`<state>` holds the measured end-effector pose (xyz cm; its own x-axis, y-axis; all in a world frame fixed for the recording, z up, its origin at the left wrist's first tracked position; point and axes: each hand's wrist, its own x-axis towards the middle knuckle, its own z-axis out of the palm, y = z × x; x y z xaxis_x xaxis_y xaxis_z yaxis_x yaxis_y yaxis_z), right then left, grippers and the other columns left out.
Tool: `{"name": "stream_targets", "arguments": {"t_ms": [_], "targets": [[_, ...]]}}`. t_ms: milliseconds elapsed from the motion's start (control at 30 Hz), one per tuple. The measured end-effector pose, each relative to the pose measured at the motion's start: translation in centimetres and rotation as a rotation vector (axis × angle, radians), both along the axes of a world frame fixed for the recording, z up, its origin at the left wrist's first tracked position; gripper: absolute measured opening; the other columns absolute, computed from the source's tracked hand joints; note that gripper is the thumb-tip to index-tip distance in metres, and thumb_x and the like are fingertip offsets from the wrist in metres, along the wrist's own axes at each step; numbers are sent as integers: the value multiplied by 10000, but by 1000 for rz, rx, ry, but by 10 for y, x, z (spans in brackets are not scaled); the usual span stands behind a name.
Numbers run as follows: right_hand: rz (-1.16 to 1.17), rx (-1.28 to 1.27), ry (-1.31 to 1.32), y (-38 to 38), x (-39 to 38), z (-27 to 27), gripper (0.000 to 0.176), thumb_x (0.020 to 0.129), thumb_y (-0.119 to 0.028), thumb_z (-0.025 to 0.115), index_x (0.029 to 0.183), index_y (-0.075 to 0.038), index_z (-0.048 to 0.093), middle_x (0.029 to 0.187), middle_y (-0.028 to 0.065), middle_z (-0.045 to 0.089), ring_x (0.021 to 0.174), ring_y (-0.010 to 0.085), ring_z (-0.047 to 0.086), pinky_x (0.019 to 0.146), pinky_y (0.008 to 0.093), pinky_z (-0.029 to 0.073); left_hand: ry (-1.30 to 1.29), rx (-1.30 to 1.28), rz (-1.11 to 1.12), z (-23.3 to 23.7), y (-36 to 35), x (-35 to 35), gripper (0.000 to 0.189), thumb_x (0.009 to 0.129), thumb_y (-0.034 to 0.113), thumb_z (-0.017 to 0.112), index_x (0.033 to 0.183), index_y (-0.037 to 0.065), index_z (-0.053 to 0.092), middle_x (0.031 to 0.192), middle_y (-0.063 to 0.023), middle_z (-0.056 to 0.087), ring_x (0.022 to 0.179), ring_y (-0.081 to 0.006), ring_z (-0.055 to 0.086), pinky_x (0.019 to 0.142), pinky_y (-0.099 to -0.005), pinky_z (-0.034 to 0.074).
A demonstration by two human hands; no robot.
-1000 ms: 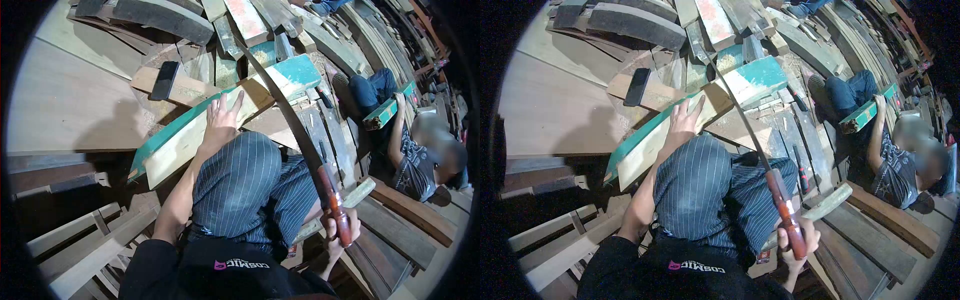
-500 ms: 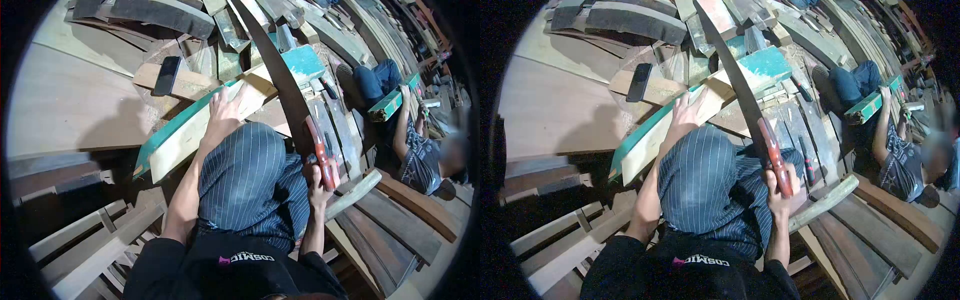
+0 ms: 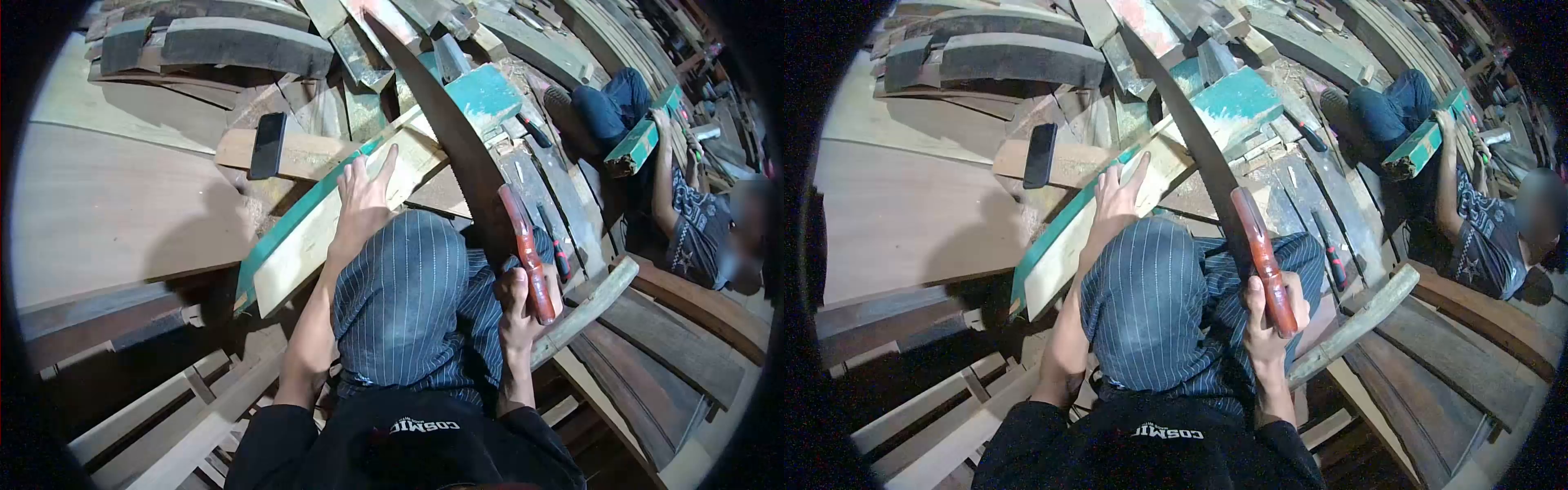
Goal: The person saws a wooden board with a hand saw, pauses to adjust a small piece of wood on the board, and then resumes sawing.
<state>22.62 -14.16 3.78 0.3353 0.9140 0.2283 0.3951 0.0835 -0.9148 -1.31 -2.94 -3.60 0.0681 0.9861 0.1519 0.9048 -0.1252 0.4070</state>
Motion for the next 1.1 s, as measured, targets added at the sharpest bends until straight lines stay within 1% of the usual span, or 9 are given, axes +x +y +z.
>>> {"name": "stream_targets", "arguments": {"t_ms": [67,200,300,433,500,567,733,1033,1100], "targets": [[63,69,-114,4,5,9,186,856,-163,675,808,-10,582,596,65,561,506,126,532,498,270,402,14,-17,-3,-4,0,-2,883,688,267,792,1454,229,354,1181,-221,430,1067,-373,425,894,-469,342],[120,-4,94,20,11,34,171,854,-145,681,839,-7,581,581,54,556,491,103,534,486,253,406,69,131,20,-18,0,1,718,781,305,693,1433,285,392,1184,-210,430,1033,-366,445,897,-471,343],[162,-6,-114,25,8,45,162,842,-139,695,854,-11,597,595,73,561,488,109,540,483,261,411,50,11,34,-15,3,0,743,770,334,691,1442,286,377,1198,-214,427,1060,-378,435,905,-473,335],[148,59,-140,23,0,45,186,824,-149,720,841,-9,599,598,83,557,482,128,533,479,263,407,-37,-7,0,-2,-2,0,831,717,399,710,1457,272,354,1219,-232,412,1120,-406,407,938,-487,315],[145,-1,68,26,7,34,190,835,-153,710,829,-4,593,578,70,536,480,107,497,473,259,382,-21,-110,24,4,0,1,864,700,459,711,1459,251,354,1233,-247,411,1125,-406,411,970,-488,313],[150,-90,202,26,14,34,184,857,-160,689,835,-3,596,552,46,494,494,78,419,480,249,338,-72,-76,60,2,-2,2,980,613,374,794,1468,290,322,1239,-245,415,1203,-426,382,1024,-471,336],[242,49,-85,19,14,45,193,819,-146,734,838,-12,596,559,63,528,464,105,508,465,249,401,-26,-74,101,5,-5,8,886,674,427,757,1451,254,369,1219,-241,445,1141,-392,419,983,-484,327],[338,3,-101,25,24,56,204,820,-146,736,813,-7,587,554,83,521,442,151,508,455,268,399,-18,-182,171,18,-2,12,948,622,344,812,1447,344,346,1295,-253,424,1242,-399,390,1040,-458,345],[321,-25,-130,23,26,55,201,820,-147,736,818,-12,588,551,77,519,446,129,505,455,265,402,-53,-150,148,9,-2,9,961,615,419,801,1450,370,328,1292,-250,405,1227,-418,392,1035,-463,341]]}}
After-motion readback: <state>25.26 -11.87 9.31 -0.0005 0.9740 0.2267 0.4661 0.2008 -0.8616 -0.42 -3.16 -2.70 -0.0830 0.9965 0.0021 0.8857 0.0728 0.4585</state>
